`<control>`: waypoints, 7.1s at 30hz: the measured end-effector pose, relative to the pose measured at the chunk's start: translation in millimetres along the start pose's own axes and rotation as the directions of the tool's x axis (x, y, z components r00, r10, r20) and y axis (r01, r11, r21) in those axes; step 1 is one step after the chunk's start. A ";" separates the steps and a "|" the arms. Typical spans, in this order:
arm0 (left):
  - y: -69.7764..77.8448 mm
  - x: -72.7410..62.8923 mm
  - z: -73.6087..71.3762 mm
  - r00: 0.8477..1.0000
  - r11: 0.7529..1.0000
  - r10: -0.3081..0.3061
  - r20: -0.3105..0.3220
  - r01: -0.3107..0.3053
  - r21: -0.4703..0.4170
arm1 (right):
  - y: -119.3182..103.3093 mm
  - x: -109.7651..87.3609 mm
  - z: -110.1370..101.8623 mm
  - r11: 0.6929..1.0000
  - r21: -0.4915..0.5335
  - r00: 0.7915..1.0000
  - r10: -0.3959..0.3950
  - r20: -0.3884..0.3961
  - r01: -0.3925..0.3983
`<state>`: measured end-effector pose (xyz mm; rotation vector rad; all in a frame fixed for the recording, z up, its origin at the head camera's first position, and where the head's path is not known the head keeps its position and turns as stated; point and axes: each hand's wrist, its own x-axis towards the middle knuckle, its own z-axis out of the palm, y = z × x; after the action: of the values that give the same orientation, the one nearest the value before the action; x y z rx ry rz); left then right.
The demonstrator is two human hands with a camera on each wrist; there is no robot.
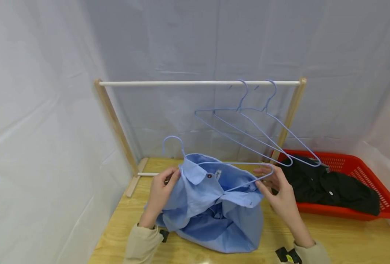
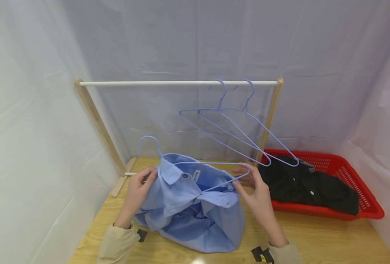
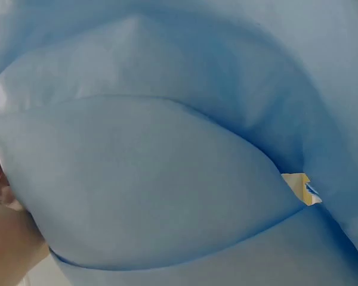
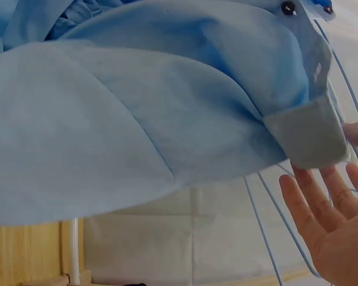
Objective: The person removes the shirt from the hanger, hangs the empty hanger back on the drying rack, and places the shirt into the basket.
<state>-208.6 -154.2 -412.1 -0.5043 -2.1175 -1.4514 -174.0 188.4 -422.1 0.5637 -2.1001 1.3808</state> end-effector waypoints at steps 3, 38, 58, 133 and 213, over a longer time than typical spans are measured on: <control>-1.1 0.3 -2.7 1.000 1.000 -0.003 0.004 0.002 0.021 | 0.6 0.4 -2.5 0.998 -0.050 0.999 -0.038 0.010 0.039; -1.7 -6.4 11.0 0.948 0.955 0.223 0.227 -0.260 0.147 | -14.8 29.2 1.6 0.619 -0.566 0.740 -0.672 -0.024 0.544; -19.2 -9.2 -28.0 0.986 0.965 0.165 -0.004 -0.161 0.209 | -29.9 37.0 -63.5 0.702 -0.613 0.755 -0.607 -0.248 0.364; -32.6 -34.5 -7.4 0.994 0.960 0.099 0.051 -0.108 0.257 | -5.4 138.4 37.3 0.773 -0.568 0.928 -0.369 -0.042 0.282; -71.8 -72.1 42.2 0.738 0.942 -0.282 0.613 0.093 0.321 | 65.7 -73.8 50.7 0.817 -0.209 0.742 0.576 0.343 -0.537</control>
<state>-200.7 -141.3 -521.2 -0.7945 -2.9517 -1.1439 -169.9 169.7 -531.5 0.1659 -2.8142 1.5579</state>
